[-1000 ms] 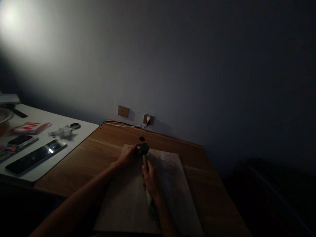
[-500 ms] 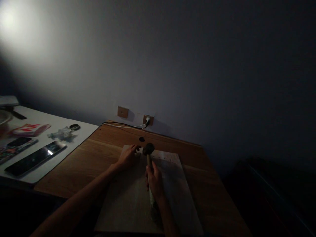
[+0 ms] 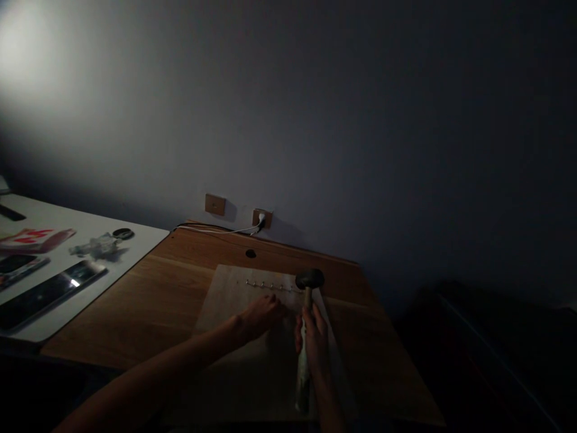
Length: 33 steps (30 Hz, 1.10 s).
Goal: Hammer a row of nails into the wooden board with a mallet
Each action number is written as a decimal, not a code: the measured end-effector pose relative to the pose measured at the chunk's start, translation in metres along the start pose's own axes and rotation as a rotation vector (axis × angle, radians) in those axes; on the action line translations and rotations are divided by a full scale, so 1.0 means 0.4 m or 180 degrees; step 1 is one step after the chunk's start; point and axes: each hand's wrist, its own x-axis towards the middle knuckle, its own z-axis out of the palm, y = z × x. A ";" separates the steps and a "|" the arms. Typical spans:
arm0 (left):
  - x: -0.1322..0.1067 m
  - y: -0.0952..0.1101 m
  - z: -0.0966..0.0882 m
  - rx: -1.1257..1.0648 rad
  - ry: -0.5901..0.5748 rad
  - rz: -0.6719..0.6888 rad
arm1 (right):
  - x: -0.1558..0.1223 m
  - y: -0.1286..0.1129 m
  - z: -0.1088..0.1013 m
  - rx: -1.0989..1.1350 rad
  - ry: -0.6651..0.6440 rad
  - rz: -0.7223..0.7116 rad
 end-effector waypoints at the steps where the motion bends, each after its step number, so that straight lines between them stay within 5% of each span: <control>1: -0.004 -0.002 0.000 -0.0038 0.0024 -0.0058 | -0.002 0.001 0.002 -0.0010 -0.0019 0.0012; 5: -0.040 -0.052 -0.019 -0.0273 0.0081 -0.0189 | -0.015 0.002 0.033 -0.0060 -0.0205 0.0145; 11: -0.143 -0.245 -0.034 -0.1416 0.0877 -0.1471 | -0.047 0.011 0.089 -0.0320 -0.0808 0.0392; 14: -0.183 -0.312 -0.023 -0.1581 0.1078 -0.1561 | -0.054 0.018 0.125 -0.0405 -0.1038 0.0425; 22: -0.204 -0.319 0.014 -0.1755 0.1262 -0.1279 | -0.037 0.022 0.211 -0.0483 -0.1358 0.0260; 33: -0.194 -0.336 0.060 -0.2082 0.1523 -0.1500 | -0.022 0.047 0.251 -0.0711 -0.1422 -0.0091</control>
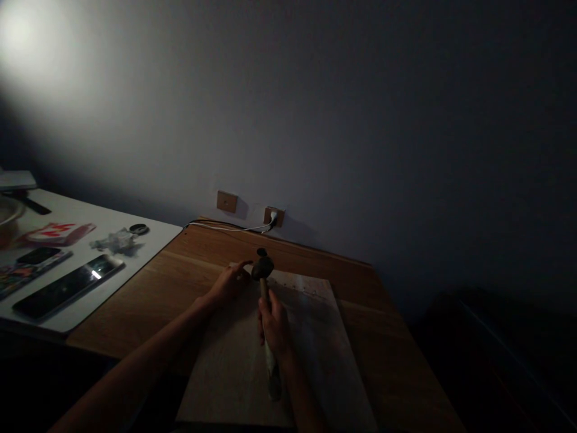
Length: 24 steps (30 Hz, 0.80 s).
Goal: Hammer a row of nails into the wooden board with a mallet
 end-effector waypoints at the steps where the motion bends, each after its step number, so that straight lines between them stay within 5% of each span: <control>1: 0.000 -0.003 0.001 -0.0001 0.0015 0.0022 | 0.001 0.001 0.002 -0.0024 0.0003 -0.0015; 16: 0.000 0.002 -0.007 0.0129 -0.0049 -0.0166 | -0.017 -0.014 0.012 0.0169 0.0027 0.0281; 20: -0.005 0.015 -0.020 0.0402 -0.0058 -0.0063 | -0.063 -0.015 -0.025 0.0707 0.0358 0.0367; 24: -0.011 0.016 -0.027 0.0546 -0.0031 0.0148 | -0.121 0.022 -0.084 0.1082 0.1113 0.0361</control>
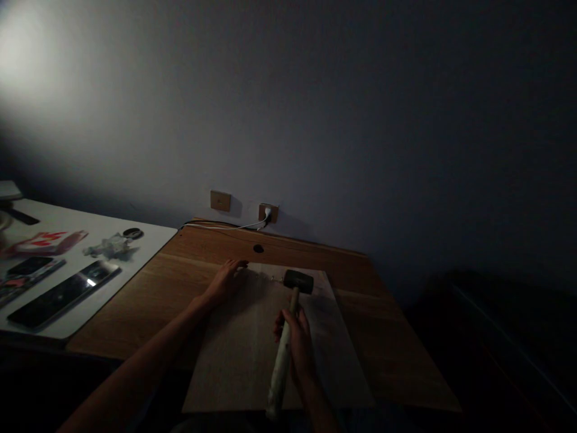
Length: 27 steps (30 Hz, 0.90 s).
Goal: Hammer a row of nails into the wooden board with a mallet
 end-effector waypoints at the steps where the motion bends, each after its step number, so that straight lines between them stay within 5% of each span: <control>1: -0.001 -0.002 0.001 0.0042 0.0001 0.0047 | -0.005 0.007 -0.022 -0.0047 0.0168 -0.0024; 6: 0.000 -0.007 0.005 0.0203 -0.0019 0.0109 | -0.024 0.024 -0.100 -0.0718 0.0656 0.0103; 20: -0.024 0.031 -0.035 0.0334 -0.0090 0.0124 | -0.006 0.014 -0.173 -0.1601 0.0278 -0.0018; 23: -0.045 0.049 -0.063 0.0356 -0.0125 0.0223 | -0.009 0.006 -0.192 -0.2356 0.0260 -0.0257; 27: -0.062 0.058 -0.083 0.0461 -0.0217 0.0348 | 0.022 -0.032 -0.214 -0.3459 0.0582 -0.1117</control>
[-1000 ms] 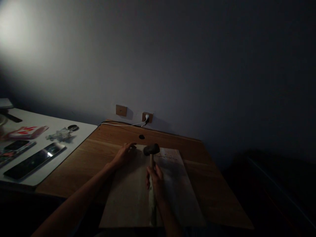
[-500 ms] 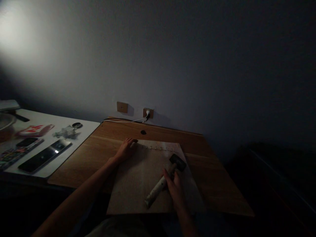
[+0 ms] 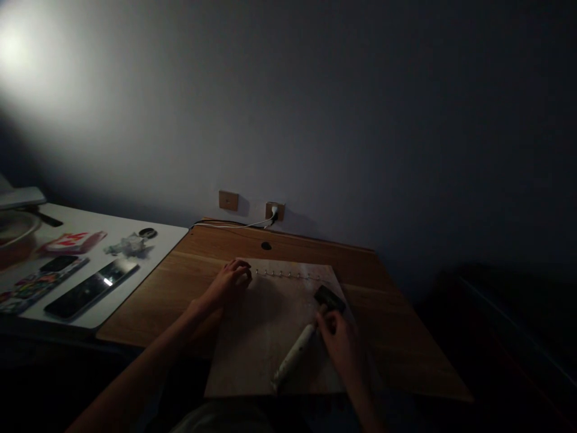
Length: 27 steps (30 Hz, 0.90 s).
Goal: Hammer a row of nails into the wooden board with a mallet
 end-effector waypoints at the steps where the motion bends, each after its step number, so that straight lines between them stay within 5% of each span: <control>1: 0.003 0.000 0.001 -0.0003 -0.0035 0.0045 | 0.026 -0.003 -0.008 -0.0211 0.0163 -0.0102; 3: 0.021 -0.002 0.008 -0.0036 -0.0124 0.0123 | 0.097 -0.018 -0.022 -0.0523 0.0253 -0.0324; 6: 0.064 0.000 0.022 -0.0048 -0.0409 0.0176 | 0.230 -0.047 -0.022 -0.0966 -0.0163 -0.0626; 12: 0.122 0.012 0.023 0.0092 -0.0848 0.0008 | 0.405 -0.064 0.045 -0.0828 -0.0870 -0.0420; 15: 0.136 0.011 0.022 -0.0505 -0.0317 -0.0351 | 0.429 -0.057 0.061 -0.0497 -0.0988 -0.0345; 18: 0.144 0.001 0.036 -0.1918 0.0296 -0.1114 | 0.435 -0.052 0.049 0.0084 -0.0950 -0.0350; 22: 0.139 -0.015 0.059 -0.3446 0.0374 -0.2085 | 0.420 -0.053 0.016 0.0963 -0.0847 -0.0299; 25: 0.131 -0.018 0.063 -0.3065 0.0111 -0.2318 | 0.402 -0.058 0.004 0.1261 -0.0843 -0.0308; 27: 0.128 -0.011 0.059 -0.2115 -0.0070 -0.2008 | 0.397 -0.062 0.010 0.1200 -0.0878 -0.0281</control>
